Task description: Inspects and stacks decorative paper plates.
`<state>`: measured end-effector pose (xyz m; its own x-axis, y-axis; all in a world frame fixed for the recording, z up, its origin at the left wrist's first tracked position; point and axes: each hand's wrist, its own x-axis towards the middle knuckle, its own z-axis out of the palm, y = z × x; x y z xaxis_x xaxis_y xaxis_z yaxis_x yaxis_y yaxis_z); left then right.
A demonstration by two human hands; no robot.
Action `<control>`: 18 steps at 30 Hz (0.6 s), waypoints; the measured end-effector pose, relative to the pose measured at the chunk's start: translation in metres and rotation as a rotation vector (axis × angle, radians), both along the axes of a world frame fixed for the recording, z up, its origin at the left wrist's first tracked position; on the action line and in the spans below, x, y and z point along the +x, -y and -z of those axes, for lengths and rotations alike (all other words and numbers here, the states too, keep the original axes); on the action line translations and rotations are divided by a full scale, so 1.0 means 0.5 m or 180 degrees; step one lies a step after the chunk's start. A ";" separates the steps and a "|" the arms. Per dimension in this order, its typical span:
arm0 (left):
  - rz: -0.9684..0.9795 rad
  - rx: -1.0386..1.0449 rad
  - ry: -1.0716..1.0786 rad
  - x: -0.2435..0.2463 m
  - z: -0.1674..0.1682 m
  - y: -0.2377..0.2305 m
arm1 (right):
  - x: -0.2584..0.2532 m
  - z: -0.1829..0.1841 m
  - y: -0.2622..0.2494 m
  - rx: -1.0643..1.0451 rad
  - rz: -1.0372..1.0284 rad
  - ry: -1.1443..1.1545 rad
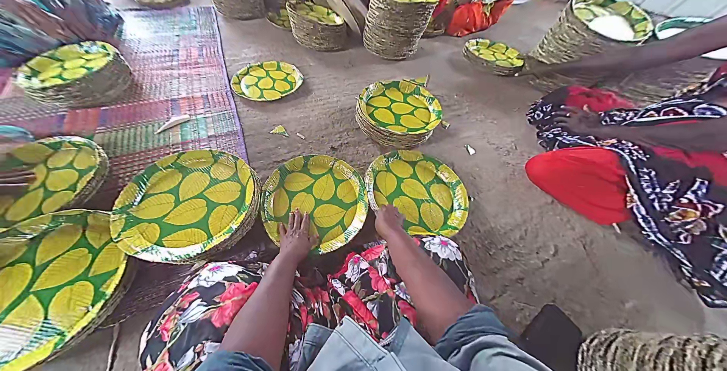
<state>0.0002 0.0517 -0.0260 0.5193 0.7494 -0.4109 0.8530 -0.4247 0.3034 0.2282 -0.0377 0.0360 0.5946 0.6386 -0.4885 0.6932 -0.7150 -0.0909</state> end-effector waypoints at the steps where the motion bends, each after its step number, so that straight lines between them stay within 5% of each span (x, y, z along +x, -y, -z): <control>1: -0.0001 -0.0002 0.0002 0.000 0.002 -0.001 | 0.007 0.002 0.001 0.0062 -0.0008 -0.0002; 6: 0.0004 -0.0123 0.0018 0.001 0.005 0.003 | 0.009 -0.004 0.011 0.0289 0.0081 0.0198; 8: -0.0151 -0.0101 0.0330 -0.003 -0.004 0.001 | -0.005 -0.018 0.015 0.0894 0.0007 0.0584; 12: -0.1558 0.0625 0.1279 -0.009 -0.020 0.003 | -0.067 0.003 0.028 0.2128 -0.1143 0.0794; 15: -0.3177 0.0572 0.1833 -0.017 -0.029 -0.001 | -0.113 0.033 0.033 0.1341 -0.2350 0.0047; 18: -0.3999 -0.0264 0.2518 -0.037 -0.019 -0.008 | -0.131 0.065 0.016 0.0458 -0.2962 -0.0401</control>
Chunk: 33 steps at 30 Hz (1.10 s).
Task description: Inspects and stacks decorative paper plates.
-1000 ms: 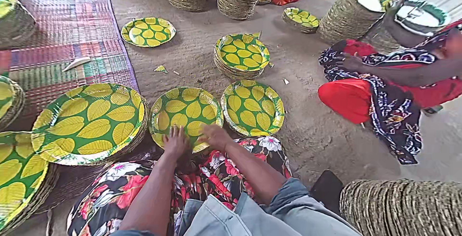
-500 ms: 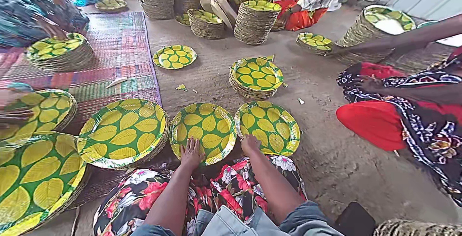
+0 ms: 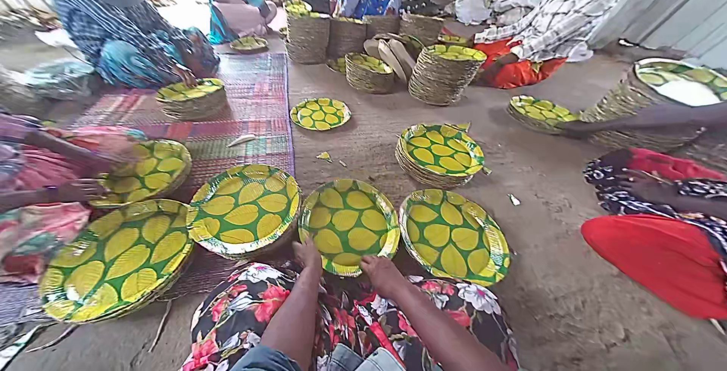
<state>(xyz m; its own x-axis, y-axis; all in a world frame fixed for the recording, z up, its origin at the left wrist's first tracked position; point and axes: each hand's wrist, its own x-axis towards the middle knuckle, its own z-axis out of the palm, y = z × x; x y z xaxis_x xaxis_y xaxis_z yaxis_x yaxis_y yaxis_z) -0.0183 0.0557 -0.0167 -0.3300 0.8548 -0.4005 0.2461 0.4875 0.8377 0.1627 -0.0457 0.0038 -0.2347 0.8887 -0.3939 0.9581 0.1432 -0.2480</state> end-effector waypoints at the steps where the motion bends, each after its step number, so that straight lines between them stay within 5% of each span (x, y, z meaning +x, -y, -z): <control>1: -0.0035 -0.0185 0.0297 -0.005 0.005 0.002 | 0.004 0.000 -0.005 -0.0119 0.0032 -0.0067; 7: 0.0205 -0.0528 0.0638 0.000 0.008 0.017 | 0.041 -0.033 0.012 0.0132 0.0778 -0.0377; 12: 0.0080 0.0025 0.1079 0.015 -0.083 0.034 | 0.087 -0.053 0.022 0.2689 0.1801 -0.1070; 14: -0.0259 0.0402 0.1250 0.005 -0.133 0.041 | 0.108 -0.059 0.023 0.3149 0.2157 -0.1199; 18: -0.1122 0.0731 0.1803 -0.038 -0.195 0.020 | 0.125 -0.071 0.023 0.2745 0.2798 -0.1436; 22: -0.1293 0.0404 0.2309 -0.080 -0.149 -0.011 | 0.131 -0.070 0.016 0.2254 0.2893 -0.1194; 28: 0.0648 -0.0359 0.1809 -0.016 -0.125 0.020 | 0.147 -0.042 -0.004 0.0500 0.3235 -0.0284; 33: 0.3229 -0.0790 0.0159 0.035 -0.081 0.048 | 0.138 -0.027 -0.016 -0.0150 0.3230 0.0287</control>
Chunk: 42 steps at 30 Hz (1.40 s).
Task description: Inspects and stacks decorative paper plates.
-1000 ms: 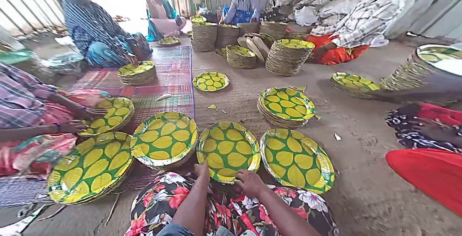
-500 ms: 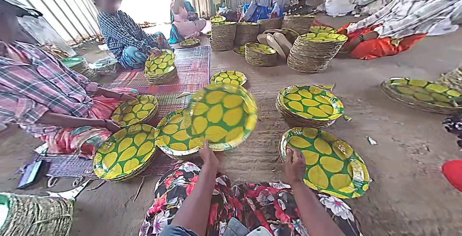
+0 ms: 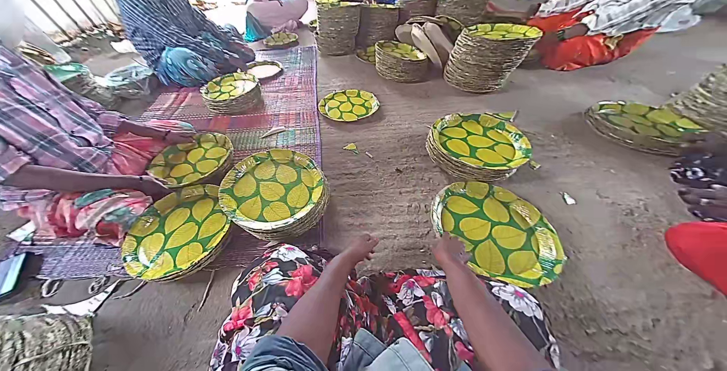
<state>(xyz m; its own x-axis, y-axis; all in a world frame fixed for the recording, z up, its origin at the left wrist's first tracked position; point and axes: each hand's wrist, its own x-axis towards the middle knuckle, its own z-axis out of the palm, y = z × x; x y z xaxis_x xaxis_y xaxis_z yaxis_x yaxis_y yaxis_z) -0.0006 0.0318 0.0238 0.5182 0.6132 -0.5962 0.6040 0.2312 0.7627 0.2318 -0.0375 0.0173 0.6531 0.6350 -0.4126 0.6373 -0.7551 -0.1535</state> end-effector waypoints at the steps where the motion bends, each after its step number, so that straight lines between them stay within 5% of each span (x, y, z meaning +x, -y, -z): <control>1: 0.0553 0.0215 -0.0302 0.003 0.016 0.001 | -0.001 0.001 0.001 -0.0026 -0.0023 0.0050; 4: 0.1582 0.0690 -0.0835 0.008 0.033 0.001 | -0.002 -0.003 0.002 0.0000 -0.0060 0.0097; 12: 0.0619 0.1288 -0.0483 -0.011 -0.007 -0.034 | -0.003 -0.022 0.010 0.0640 0.0208 0.0091; 15: 0.0739 0.1170 -0.0724 -0.026 0.008 -0.040 | 0.005 -0.014 0.010 0.0428 0.0282 0.0054; 18: 0.0850 0.1227 -0.1020 -0.024 0.018 -0.028 | 0.004 -0.021 0.010 0.0991 0.0200 0.0379; 24: -0.0395 0.4418 -0.0389 0.011 0.030 -0.017 | -0.056 -0.012 0.030 0.1938 -0.2006 -0.0048; 27: 0.0629 0.3407 -0.1030 0.001 0.025 -0.006 | -0.085 0.025 0.019 0.1246 -0.2895 -0.0525; 29: 0.1407 0.2447 -0.1631 -0.001 0.057 -0.004 | -0.081 0.024 0.005 0.0628 -0.2642 -0.0609; 31: 0.1723 0.1958 -0.1879 -0.002 0.084 -0.006 | -0.058 0.013 -0.002 0.0808 -0.1783 -0.0384; 35: 0.1600 0.1950 -0.1779 -0.008 0.094 -0.016 | -0.004 -0.003 -0.003 0.0502 -0.0042 -0.0163; 38: 0.1590 0.1997 -0.1749 -0.013 0.096 -0.017 | 0.002 0.009 -0.013 -0.0140 0.0179 -0.0100; 42: 0.1608 0.1992 -0.1727 -0.016 0.082 -0.013 | 0.007 0.007 -0.017 0.0493 0.0300 0.0069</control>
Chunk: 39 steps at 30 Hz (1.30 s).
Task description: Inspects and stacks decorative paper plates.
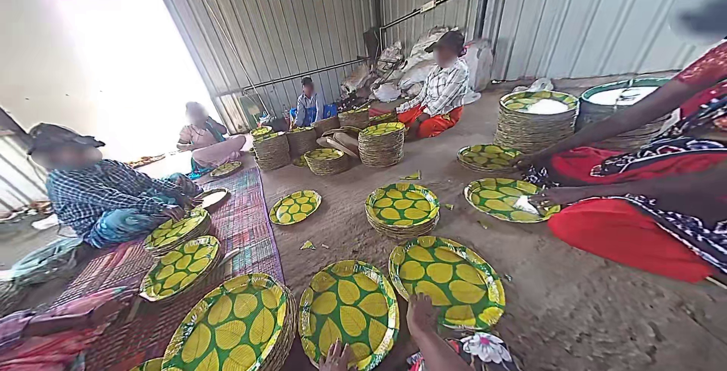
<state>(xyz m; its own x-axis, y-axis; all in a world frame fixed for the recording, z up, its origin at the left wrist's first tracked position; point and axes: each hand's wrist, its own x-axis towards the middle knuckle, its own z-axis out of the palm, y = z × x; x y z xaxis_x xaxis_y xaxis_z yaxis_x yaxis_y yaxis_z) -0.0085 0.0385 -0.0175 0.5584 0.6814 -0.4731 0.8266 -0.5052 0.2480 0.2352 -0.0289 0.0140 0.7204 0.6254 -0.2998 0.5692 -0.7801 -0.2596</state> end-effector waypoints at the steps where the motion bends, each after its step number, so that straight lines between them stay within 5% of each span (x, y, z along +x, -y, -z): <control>1: -0.0014 -0.0026 0.0026 -0.001 -0.004 0.000 | 0.003 -0.004 0.002 0.0300 0.0024 0.0090; 10: -0.0010 -0.0172 -0.0030 -0.004 -0.009 -0.006 | 0.010 -0.025 0.031 0.0413 0.0134 0.0131; 14: -0.0214 -0.0186 0.0213 -0.011 -0.019 -0.001 | -0.001 -0.030 0.026 0.1233 -0.0080 0.0678; 17: -0.0733 0.0710 0.1060 -0.006 -0.029 0.018 | -0.028 -0.036 0.037 0.1750 -0.0948 0.0716; 20: -0.0692 0.2665 0.2150 0.006 -0.005 0.001 | -0.080 -0.024 0.047 0.1841 -0.2313 0.0403; 22: -0.0435 0.2576 0.2045 0.011 -0.017 0.001 | -0.102 0.016 0.033 0.1794 -0.3171 0.0374; 24: -0.0219 0.1576 0.1342 0.004 -0.024 0.017 | -0.108 0.044 0.022 0.1255 -0.3661 0.0132; 28: -0.0012 0.0196 0.0151 -0.009 0.011 0.023 | -0.080 0.028 0.018 0.0366 -0.2963 -0.0492; 32: -0.0012 0.0081 0.0034 0.002 0.010 0.005 | -0.034 -0.021 0.013 0.0742 -0.1464 -0.0208; 35: -0.0046 0.0042 0.0052 0.008 0.014 0.000 | -0.004 -0.014 0.012 0.0285 -0.0409 -0.0324; 39: -0.0033 0.0023 0.0018 0.006 0.017 -0.001 | -0.003 -0.002 0.005 -0.0595 -0.0228 -0.0314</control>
